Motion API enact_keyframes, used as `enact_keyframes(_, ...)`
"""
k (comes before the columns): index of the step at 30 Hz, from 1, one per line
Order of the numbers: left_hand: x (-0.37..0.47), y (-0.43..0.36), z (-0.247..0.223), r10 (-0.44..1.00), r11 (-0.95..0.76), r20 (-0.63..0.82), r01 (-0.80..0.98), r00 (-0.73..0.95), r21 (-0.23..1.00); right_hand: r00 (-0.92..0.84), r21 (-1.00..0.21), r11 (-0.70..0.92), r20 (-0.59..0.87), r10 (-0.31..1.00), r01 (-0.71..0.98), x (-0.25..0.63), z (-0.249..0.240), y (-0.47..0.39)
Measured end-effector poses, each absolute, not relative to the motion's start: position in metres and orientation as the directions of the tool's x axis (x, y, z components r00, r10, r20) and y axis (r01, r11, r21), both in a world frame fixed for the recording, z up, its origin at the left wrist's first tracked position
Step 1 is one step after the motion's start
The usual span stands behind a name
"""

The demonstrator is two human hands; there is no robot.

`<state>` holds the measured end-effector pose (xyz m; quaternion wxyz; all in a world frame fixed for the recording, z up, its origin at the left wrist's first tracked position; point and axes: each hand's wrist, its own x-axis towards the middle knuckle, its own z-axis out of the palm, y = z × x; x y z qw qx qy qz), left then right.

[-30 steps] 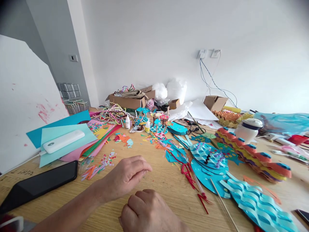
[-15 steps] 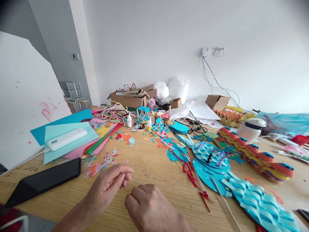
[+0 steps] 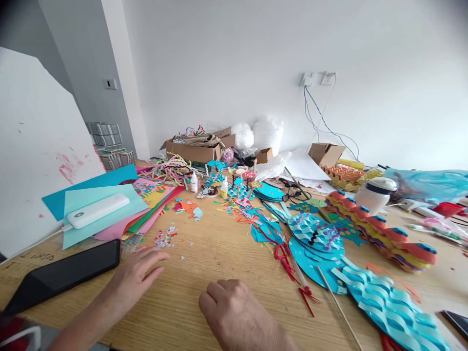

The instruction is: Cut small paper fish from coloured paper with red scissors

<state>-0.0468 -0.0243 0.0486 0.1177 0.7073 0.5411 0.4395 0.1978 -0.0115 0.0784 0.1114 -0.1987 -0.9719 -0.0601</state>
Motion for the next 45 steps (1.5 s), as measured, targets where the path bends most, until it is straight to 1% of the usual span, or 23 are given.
enact_keyframes(2, -0.062, -0.02, 0.051, 0.87, -0.341, 0.486, 0.616, -0.079, 0.71, -0.893, 0.059, 0.909, 0.224, 0.391, 0.413, 0.2, 0.078, -0.01)
enact_keyframes(5, -0.067, -0.017, 0.062, 0.9, -0.235, 0.372, 0.466, -0.228, 0.853, -0.895, 0.055, 0.907, 0.202, 0.399, 0.417, 0.199, 0.077, -0.008)
enact_keyframes(8, -0.052, -0.015, 0.074, 0.92, -0.199, 0.253, 0.2, -0.299, 0.959, -0.902, 0.067, 0.91, 0.181, 0.393, 0.41, 0.193, 0.077, -0.006)
enact_keyframes(11, -0.036, -0.012, 0.084, 0.948, -0.19, 0.164, -0.068, -0.274, 0.979, -0.908, 0.072, 0.915, 0.171, 0.382, 0.398, 0.186, 0.078, -0.005)
enact_keyframes(13, -0.03, -0.006, 0.091, 0.957, -0.18, 0.107, -0.261, -0.271, 0.948, -0.911, 0.084, 0.915, 0.171, 0.376, 0.394, 0.182, 0.078, -0.004)
enact_keyframes(15, -0.027, 0.004, 0.097, 0.962, -0.164, 0.034, -0.478, -0.269, 0.863, -0.913, 0.097, 0.915, 0.164, 0.374, 0.392, 0.18, 0.078, -0.003)
enact_keyframes(18, -0.024, 0.023, 0.108, 0.976, -0.106, -0.085, -0.773, -0.202, 0.626, -0.914, 0.101, 0.913, 0.14, 0.38, 0.395, 0.178, 0.077, -0.001)
enact_keyframes(19, -0.022, 0.029, 0.111, 0.981, -0.09, -0.095, -0.836, -0.168, 0.542, -0.914, 0.101, 0.912, 0.129, 0.384, 0.397, 0.177, 0.077, 0.0)
enact_keyframes(20, -0.019, 0.036, 0.115, 0.985, -0.083, -0.088, -0.859, -0.147, 0.505, -0.914, 0.103, 0.911, 0.118, 0.388, 0.4, 0.176, 0.077, 0.001)
enact_keyframes(23, -0.008, 0.054, 0.127, 0.99, -0.111, -0.026, -0.871, -0.141, 0.479, -0.911, 0.125, 0.903, 0.088, 0.403, 0.412, 0.17, 0.08, 0.005)
enact_keyframes(25, -0.003, 0.066, 0.136, 0.985, -0.165, 0.038, -0.856, -0.168, 0.49, -0.913, 0.141, 0.902, 0.077, 0.402, 0.409, 0.164, 0.083, 0.007)
enact_keyframes(27, -0.002, 0.08, 0.144, 0.975, -0.223, 0.106, -0.818, -0.197, 0.53, -0.921, 0.148, 0.91, 0.07, 0.382, 0.389, 0.158, 0.086, 0.009)
enact_keyframes(29, -0.006, 0.094, 0.151, 0.966, -0.259, 0.16, -0.749, -0.204, 0.609, -0.93, 0.148, 0.918, 0.069, 0.362, 0.368, 0.155, 0.087, 0.009)
enact_keyframes(31, -0.016, 0.106, 0.154, 0.966, -0.257, 0.188, -0.64, -0.175, 0.724, -0.933, 0.142, 0.923, 0.071, 0.352, 0.358, 0.154, 0.087, 0.009)
enact_keyframes(34, -0.037, 0.12, 0.15, 0.977, -0.211, 0.185, -0.375, -0.104, 0.902, -0.932, 0.129, 0.923, 0.077, 0.355, 0.362, 0.158, 0.084, 0.008)
enact_keyframes(36, -0.056, 0.124, 0.143, 0.981, -0.182, 0.171, -0.142, -0.085, 0.973, -0.928, 0.117, 0.921, 0.075, 0.365, 0.372, 0.163, 0.081, 0.007)
enact_keyframes(37, -0.066, 0.125, 0.14, 0.982, -0.167, 0.165, -0.016, -0.092, 0.986, -0.925, 0.111, 0.919, 0.073, 0.372, 0.378, 0.165, 0.08, 0.006)
enact_keyframes(38, -0.077, 0.126, 0.136, 0.981, -0.148, 0.161, 0.113, -0.109, 0.982, -0.923, 0.103, 0.917, 0.068, 0.38, 0.385, 0.167, 0.079, 0.006)
enact_keyframes(40, -0.1, 0.128, 0.13, 0.977, -0.086, 0.152, 0.369, -0.153, 0.925, -0.917, 0.083, 0.914, 0.053, 0.394, 0.398, 0.171, 0.08, 0.004)
enact_keyframes(42, -0.125, 0.128, 0.125, 0.97, 0.003, 0.139, 0.582, -0.199, 0.813, -0.913, 0.064, 0.91, 0.034, 0.407, 0.409, 0.173, 0.082, 0.003)
enact_keyframes(45, -0.163, 0.124, 0.118, 0.962, 0.121, 0.126, 0.792, -0.243, 0.598, -0.908, 0.05, 0.907, 0.012, 0.418, 0.419, 0.173, 0.086, 0.003)
